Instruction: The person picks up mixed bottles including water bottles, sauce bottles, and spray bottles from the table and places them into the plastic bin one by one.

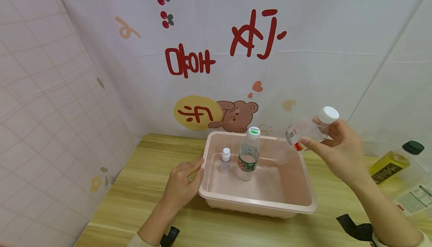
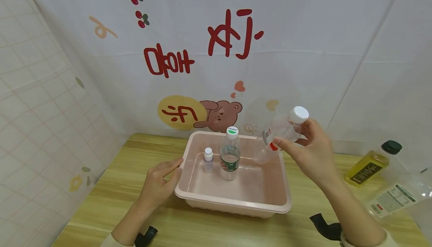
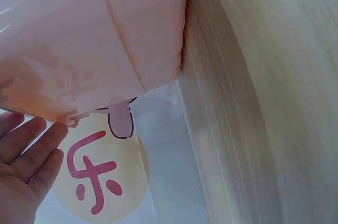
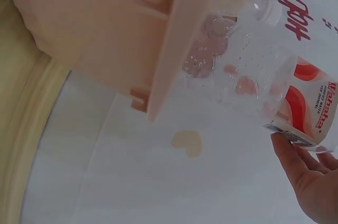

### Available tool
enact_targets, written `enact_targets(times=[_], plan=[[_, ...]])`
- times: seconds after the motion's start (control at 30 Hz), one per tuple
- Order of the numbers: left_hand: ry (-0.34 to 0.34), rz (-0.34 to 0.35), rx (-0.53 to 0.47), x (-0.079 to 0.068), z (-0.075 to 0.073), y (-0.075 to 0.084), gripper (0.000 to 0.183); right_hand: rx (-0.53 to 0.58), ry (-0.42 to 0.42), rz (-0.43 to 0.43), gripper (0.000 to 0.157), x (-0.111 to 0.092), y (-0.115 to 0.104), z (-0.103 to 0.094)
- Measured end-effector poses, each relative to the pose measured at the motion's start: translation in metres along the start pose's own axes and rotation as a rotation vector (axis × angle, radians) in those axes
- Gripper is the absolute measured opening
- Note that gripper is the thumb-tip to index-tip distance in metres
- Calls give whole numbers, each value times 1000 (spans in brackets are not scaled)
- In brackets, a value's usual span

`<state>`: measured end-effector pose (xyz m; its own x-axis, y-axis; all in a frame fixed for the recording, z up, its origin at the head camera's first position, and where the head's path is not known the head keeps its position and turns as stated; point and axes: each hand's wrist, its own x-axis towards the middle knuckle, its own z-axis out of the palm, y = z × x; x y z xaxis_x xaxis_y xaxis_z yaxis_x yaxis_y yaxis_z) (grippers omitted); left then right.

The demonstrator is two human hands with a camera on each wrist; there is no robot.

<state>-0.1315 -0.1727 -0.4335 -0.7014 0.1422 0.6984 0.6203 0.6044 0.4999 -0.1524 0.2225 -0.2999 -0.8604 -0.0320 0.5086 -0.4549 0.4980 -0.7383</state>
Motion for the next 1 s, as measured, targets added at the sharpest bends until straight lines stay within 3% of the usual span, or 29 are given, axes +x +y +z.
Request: enact_targets(times=[0.47,1.0], plan=[[-8,-4,-1,-1,0,-1,32,-32,-146,65,62,-10,23,23],[-4,8,-3,0,0,-1,31,-93,-231,170,75,-12,35,42]])
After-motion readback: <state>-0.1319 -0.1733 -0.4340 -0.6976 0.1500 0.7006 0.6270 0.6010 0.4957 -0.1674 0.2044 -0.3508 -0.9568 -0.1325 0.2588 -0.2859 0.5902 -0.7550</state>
